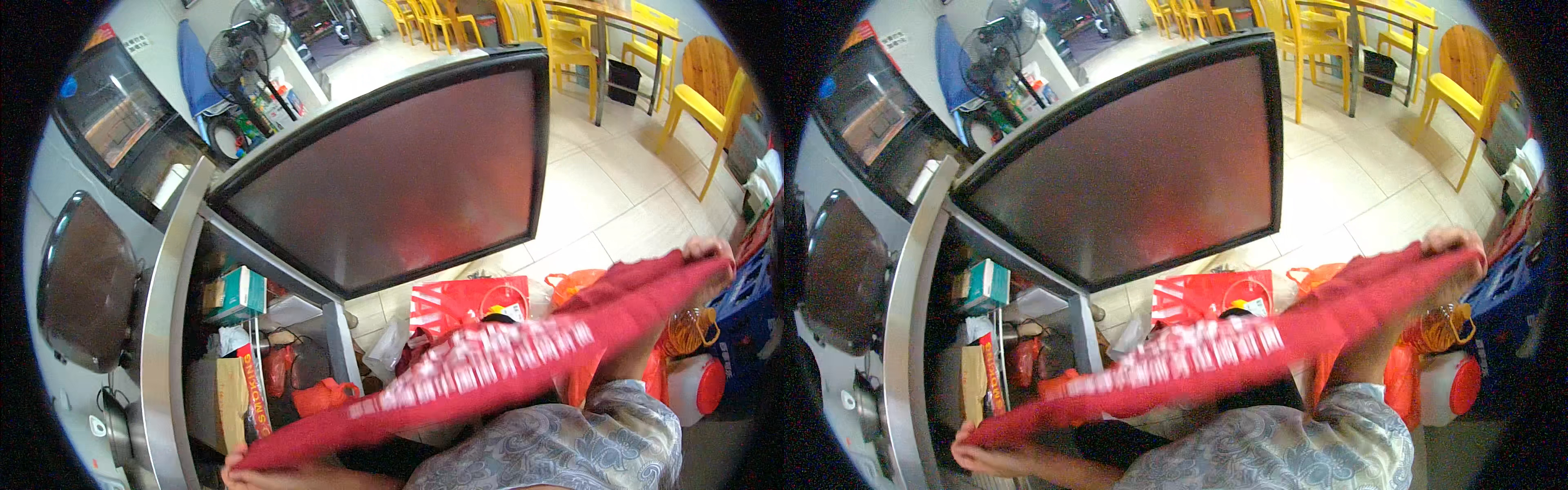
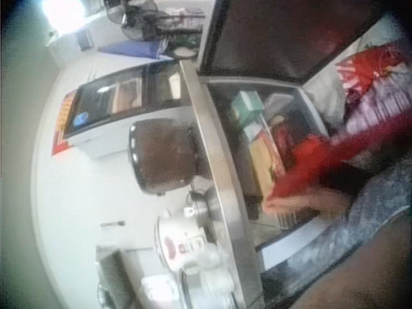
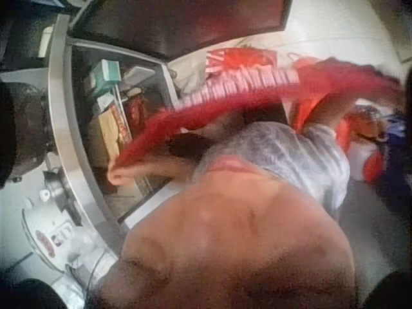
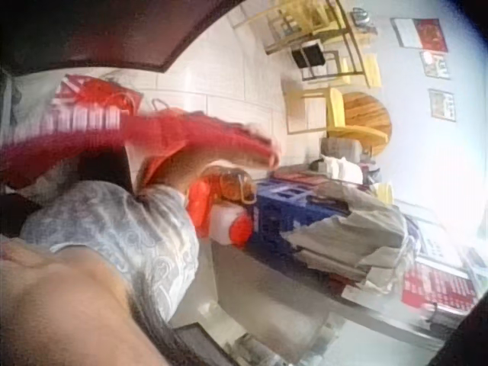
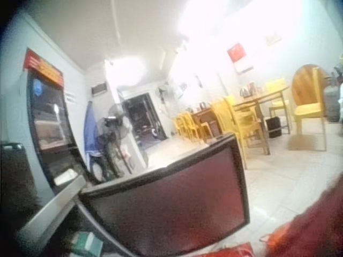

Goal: The person sits on the floor in front of an open freezer and removes several plastic bags. They unfold and fold a yellow cloth bag and a red cloth bag, then place them back into the freezer.

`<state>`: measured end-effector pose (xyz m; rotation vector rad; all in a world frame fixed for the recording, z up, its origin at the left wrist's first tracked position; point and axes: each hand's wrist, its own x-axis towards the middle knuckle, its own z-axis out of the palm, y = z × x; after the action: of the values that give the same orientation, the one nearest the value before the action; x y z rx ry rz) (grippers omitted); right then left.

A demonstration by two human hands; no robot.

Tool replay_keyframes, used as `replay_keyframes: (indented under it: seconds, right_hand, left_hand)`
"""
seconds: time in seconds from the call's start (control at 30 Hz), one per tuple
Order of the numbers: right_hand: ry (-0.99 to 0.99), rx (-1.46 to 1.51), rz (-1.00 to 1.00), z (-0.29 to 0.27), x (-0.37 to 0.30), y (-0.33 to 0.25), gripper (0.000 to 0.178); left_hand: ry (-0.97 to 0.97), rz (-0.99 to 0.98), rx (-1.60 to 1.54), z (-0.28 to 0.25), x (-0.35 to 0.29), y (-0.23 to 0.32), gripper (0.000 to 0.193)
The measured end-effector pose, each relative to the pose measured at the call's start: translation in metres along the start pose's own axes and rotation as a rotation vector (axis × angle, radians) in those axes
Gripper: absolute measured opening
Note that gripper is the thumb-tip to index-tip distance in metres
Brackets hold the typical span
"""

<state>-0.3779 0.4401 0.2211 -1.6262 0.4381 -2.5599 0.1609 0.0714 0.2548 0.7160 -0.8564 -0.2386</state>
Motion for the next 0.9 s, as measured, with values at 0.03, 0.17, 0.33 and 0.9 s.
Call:
replay_keyframes:
  seconds: [0.03,0.17,0.33,0.9]
  right_hand:
    - [-0.155,0.035,0.015,-0.003,0.005,0.0,0.029]
    - [-0.064,0.201,0.119,0.035,0.033,0.058,0.028]
    - [0.262,-0.08,0.48,0.197,0.034,0.217,0.015]
    - [-0.24,-0.427,0.494,0.232,0.04,0.268,0.023]
  left_hand:
    - [0.142,0.051,-0.175,-0.001,0.004,-0.005,0.029]
    - [-0.179,0.372,0.141,0.031,0.022,-0.016,0.022]
    - [-0.804,-0.287,-0.449,0.148,-0.08,-0.009,0.019]
    - [-0.986,0.144,-0.288,0.145,-0.126,0.032,0.033]
